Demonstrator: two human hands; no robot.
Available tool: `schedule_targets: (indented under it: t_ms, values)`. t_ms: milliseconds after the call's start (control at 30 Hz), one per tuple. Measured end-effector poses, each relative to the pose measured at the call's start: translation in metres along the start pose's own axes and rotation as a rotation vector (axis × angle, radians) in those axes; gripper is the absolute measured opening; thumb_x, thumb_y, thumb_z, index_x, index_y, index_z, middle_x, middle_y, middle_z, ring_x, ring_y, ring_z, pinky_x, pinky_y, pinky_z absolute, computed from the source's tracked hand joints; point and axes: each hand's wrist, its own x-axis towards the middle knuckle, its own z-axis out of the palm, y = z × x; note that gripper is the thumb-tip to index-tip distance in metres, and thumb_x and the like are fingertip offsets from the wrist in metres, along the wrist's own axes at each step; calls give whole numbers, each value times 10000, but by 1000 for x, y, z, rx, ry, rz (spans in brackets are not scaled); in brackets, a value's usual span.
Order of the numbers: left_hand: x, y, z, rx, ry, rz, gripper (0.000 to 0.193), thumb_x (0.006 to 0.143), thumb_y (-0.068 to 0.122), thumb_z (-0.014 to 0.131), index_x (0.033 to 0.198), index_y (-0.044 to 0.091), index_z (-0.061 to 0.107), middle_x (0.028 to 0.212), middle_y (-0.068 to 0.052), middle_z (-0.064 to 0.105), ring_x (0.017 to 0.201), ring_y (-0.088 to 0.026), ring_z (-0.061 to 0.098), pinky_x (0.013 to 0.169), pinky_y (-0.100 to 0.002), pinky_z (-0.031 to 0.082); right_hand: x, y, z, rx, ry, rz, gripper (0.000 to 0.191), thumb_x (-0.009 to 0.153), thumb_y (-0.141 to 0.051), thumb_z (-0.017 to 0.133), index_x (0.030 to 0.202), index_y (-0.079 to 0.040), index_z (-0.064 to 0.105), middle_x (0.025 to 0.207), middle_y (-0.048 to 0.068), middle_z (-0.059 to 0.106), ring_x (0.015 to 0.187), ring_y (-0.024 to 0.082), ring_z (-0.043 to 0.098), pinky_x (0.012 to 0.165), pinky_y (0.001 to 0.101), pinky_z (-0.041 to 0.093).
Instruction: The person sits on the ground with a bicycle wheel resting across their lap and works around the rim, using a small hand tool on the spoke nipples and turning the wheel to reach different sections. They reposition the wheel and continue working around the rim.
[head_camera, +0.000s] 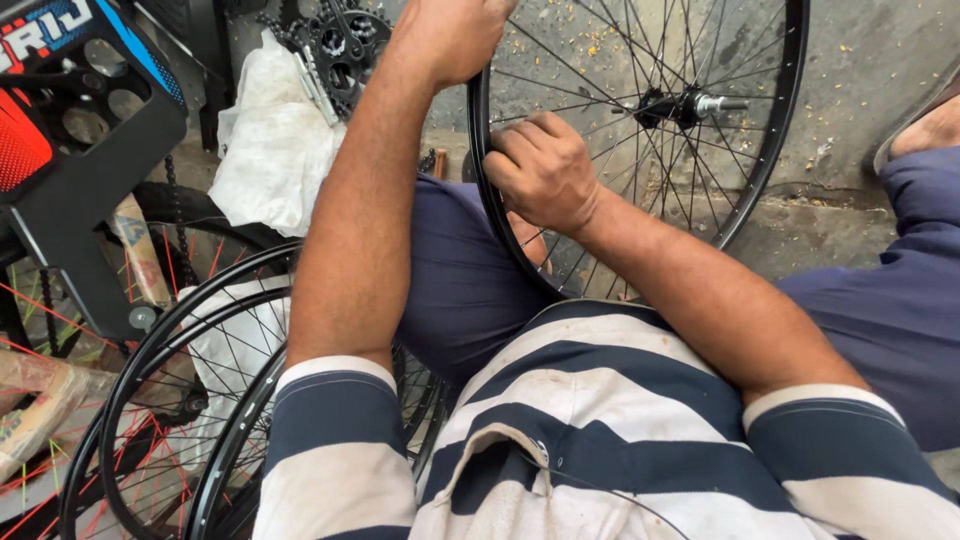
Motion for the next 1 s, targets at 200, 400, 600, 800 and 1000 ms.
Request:
schedule_targets:
  t_ms: [200, 400, 600, 800, 1000]
  values:
    - [-5, 17, -17, -190, 80, -162, 378, 1004, 380, 571, 1043, 33, 715, 925, -266, 704, 872, -439, 689, 740, -520, 537, 11, 16, -43, 383, -418, 366, 305, 764, -246, 794, 1004, -66, 738, 1067, 92, 758, 798, 288, 722, 733, 396, 547]
    - [-10, 33, -29, -258, 116, -224, 403, 986, 403, 589, 1046, 19, 695, 920, -256, 715, 899, -447, 685, 758, -514, 531, 41, 57, -39, 981, -742, 381, 436, 871, -259, 803, 1217, -29, 673, 1086, 112, 769, 992, 273, 750, 859, 405, 569]
    - [-5, 27, -28, -222, 52, -219, 392, 1017, 398, 557, 1041, 34, 701, 952, -251, 716, 924, -437, 694, 782, -519, 532, 9, 6, -32, 101, -417, 193, 259, 889, -242, 805, 996, -38, 686, 898, 145, 732, 889, 345, 706, 842, 469, 547]
    - [-5, 28, -21, -212, 80, -207, 381, 999, 395, 576, 1038, 40, 709, 953, -261, 709, 919, -450, 679, 772, -530, 529, 12, 25, -21, 326, -567, 271, 339, 808, -302, 771, 1025, -48, 712, 791, 110, 726, 749, 322, 693, 651, 458, 511]
    - [-7, 28, -21, -168, 57, -193, 376, 1025, 382, 544, 1052, 46, 712, 964, -260, 709, 919, -461, 675, 781, -545, 524, -6, 26, 0, -58, -451, 49, 387, 905, -288, 744, 1178, -16, 713, 779, 133, 713, 692, 304, 686, 641, 435, 521]
